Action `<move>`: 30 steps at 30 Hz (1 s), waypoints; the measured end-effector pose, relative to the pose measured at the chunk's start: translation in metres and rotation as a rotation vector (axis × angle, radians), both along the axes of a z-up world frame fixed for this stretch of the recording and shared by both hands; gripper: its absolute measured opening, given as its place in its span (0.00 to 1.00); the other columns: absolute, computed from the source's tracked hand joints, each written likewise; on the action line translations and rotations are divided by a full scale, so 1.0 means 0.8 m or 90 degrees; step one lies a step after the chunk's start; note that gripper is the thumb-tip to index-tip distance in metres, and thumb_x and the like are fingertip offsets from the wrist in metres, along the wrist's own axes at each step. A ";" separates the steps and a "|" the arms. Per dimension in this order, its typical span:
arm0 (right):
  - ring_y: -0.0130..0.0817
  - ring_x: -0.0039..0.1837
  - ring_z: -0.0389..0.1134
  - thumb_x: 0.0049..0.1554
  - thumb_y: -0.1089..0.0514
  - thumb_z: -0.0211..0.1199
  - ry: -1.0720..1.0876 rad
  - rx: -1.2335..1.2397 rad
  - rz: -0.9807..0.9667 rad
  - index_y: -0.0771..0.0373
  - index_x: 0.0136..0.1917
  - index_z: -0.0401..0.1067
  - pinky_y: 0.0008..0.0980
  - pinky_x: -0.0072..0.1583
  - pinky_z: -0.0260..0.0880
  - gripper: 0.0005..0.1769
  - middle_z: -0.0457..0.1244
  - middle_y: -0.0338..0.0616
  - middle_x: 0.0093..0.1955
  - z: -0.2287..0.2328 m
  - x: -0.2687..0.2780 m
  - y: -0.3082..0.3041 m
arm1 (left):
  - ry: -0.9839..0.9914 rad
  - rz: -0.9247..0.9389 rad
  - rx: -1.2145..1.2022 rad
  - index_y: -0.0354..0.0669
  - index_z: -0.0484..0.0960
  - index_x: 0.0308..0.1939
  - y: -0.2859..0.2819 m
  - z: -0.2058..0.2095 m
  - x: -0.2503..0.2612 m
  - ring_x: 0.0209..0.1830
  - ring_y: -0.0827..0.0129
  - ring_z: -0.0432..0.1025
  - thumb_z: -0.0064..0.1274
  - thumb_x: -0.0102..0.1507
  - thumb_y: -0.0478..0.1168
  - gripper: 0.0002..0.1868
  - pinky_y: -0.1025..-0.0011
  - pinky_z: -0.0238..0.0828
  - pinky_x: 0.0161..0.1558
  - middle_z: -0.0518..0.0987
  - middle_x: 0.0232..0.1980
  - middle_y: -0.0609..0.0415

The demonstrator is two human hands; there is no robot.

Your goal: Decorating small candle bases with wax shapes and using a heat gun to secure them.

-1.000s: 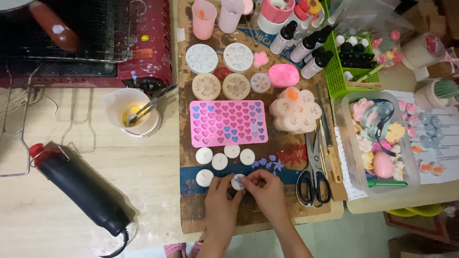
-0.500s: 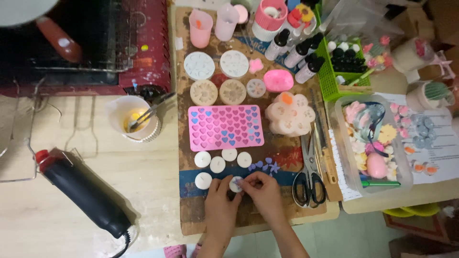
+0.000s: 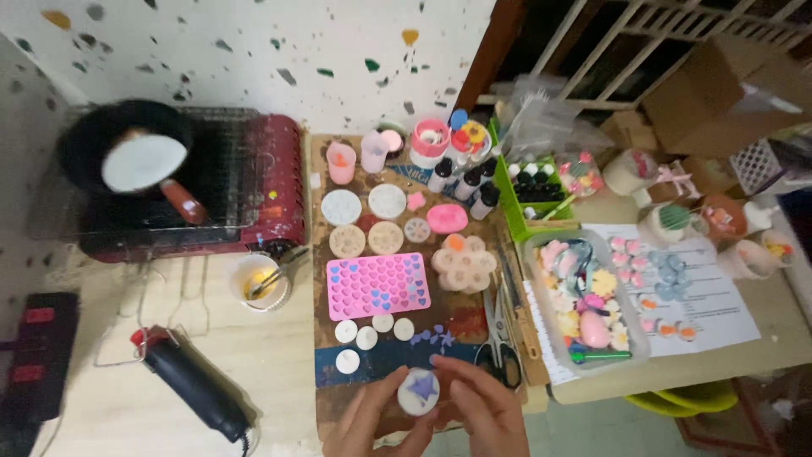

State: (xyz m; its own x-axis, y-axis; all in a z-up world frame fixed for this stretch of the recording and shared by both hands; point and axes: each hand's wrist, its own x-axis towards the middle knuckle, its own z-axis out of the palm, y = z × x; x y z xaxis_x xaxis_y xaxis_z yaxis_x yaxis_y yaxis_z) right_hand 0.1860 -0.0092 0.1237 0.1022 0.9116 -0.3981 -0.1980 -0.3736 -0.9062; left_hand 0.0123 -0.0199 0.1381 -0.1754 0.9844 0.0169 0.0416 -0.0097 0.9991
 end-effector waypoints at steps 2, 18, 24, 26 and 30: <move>0.36 0.44 0.74 0.57 0.60 0.57 0.036 -0.008 0.022 0.66 0.63 0.76 0.35 0.45 0.76 0.22 0.73 0.49 0.49 0.023 0.008 -0.010 | 0.020 0.007 0.057 0.40 0.82 0.54 -0.011 0.045 -0.005 0.42 0.63 0.88 0.72 0.48 0.30 0.30 0.67 0.83 0.39 0.87 0.47 0.48; 0.35 0.52 0.73 0.54 0.69 0.66 0.103 0.184 0.157 0.71 0.59 0.72 0.35 0.50 0.75 0.18 0.71 0.52 0.52 0.142 0.022 -0.040 | 0.213 -0.128 0.260 0.42 0.81 0.62 -0.053 0.145 -0.018 0.50 0.63 0.85 0.68 0.55 0.32 0.30 0.65 0.79 0.51 0.85 0.51 0.46; 0.34 0.47 0.72 0.55 0.67 0.66 0.113 0.233 0.177 0.72 0.58 0.72 0.35 0.46 0.74 0.17 0.71 0.52 0.49 0.166 0.017 -0.047 | 0.195 -0.180 0.266 0.40 0.79 0.64 -0.062 0.164 -0.028 0.53 0.59 0.83 0.62 0.61 0.33 0.26 0.64 0.77 0.54 0.83 0.55 0.43; 0.34 0.45 0.72 0.55 0.66 0.67 0.117 0.233 0.181 0.71 0.58 0.72 0.34 0.44 0.74 0.17 0.71 0.51 0.48 0.172 0.015 -0.049 | 0.182 -0.181 0.259 0.41 0.79 0.64 -0.064 0.168 -0.028 0.53 0.58 0.81 0.61 0.62 0.33 0.25 0.63 0.78 0.54 0.83 0.55 0.43; 0.33 0.42 0.71 0.54 0.64 0.68 0.096 0.228 0.163 0.72 0.57 0.73 0.33 0.42 0.73 0.17 0.71 0.51 0.47 0.182 0.010 -0.053 | 0.189 -0.148 0.262 0.41 0.80 0.63 -0.068 0.185 -0.027 0.51 0.58 0.82 0.64 0.59 0.33 0.27 0.64 0.78 0.52 0.84 0.52 0.44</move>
State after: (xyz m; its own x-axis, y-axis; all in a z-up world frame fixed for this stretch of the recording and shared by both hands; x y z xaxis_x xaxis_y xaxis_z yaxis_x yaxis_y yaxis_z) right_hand 0.1937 -0.0517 0.2692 -0.1791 0.9827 -0.0465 -0.2804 -0.0963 -0.9550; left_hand -0.0097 -0.0741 0.2864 0.1164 0.8984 0.4234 0.2706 -0.4388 0.8569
